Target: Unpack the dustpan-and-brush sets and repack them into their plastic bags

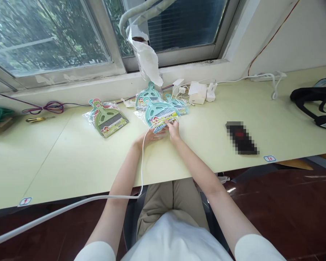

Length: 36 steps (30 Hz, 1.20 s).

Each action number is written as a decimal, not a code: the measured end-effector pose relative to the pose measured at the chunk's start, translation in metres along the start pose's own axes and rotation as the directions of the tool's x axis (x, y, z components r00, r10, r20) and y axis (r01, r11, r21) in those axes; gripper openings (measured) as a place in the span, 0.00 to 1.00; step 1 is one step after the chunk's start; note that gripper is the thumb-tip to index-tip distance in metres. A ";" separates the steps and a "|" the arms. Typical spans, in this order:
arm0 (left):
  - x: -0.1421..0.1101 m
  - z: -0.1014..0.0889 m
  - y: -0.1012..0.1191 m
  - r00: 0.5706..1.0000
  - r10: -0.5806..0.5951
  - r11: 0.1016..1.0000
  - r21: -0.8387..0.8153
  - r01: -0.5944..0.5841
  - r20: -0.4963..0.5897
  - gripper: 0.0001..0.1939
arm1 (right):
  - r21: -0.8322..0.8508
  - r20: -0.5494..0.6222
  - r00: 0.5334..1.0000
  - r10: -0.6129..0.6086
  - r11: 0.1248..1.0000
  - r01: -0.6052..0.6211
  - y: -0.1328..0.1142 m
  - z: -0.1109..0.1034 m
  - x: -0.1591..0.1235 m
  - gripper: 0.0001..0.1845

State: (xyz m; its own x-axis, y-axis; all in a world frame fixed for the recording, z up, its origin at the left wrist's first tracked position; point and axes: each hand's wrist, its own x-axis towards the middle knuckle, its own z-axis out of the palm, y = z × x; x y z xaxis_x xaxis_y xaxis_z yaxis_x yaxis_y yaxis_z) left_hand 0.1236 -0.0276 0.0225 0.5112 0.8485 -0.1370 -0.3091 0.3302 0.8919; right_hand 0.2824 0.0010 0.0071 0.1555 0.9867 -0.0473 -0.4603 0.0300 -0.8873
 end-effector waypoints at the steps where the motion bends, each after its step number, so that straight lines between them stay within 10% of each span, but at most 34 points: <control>1: 0.001 -0.001 0.001 0.999 0.039 0.999 -0.005 -0.039 -0.012 0.27 | 0.011 0.003 1.000 0.000 1.000 0.000 -0.001 0.000 0.000 0.19; 6: 0.001 -0.003 0.007 0.955 0.226 0.973 0.009 -0.229 -0.192 0.24 | 0.011 0.048 0.999 0.021 1.000 -0.022 0.001 0.003 -0.002 0.19; 18: -0.003 0.008 0.000 0.989 -0.029 0.996 0.075 0.040 -0.143 0.32 | 0.055 -0.032 0.999 0.018 0.998 -0.016 0.005 0.002 -0.002 0.18; 25: 0.007 0.003 -0.003 0.926 0.167 0.986 0.074 -0.151 -0.338 0.23 | 0.024 0.007 1.000 0.022 0.999 -0.023 0.003 0.005 -0.005 0.19; 36: -0.001 0.001 -0.002 0.963 0.072 0.992 0.115 -0.044 -0.258 0.27 | -0.038 -0.048 0.982 0.181 0.982 -0.183 0.005 0.000 -0.001 0.11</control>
State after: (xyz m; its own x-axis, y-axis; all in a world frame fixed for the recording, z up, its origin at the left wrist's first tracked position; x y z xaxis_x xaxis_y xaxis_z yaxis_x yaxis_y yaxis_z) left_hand 0.1245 -0.0296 0.0215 0.2628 0.9481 -0.1789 -0.2371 0.2432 0.9405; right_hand 0.2801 -0.0001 0.0026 0.1114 0.9671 -0.2288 -0.4478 -0.1567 -0.8803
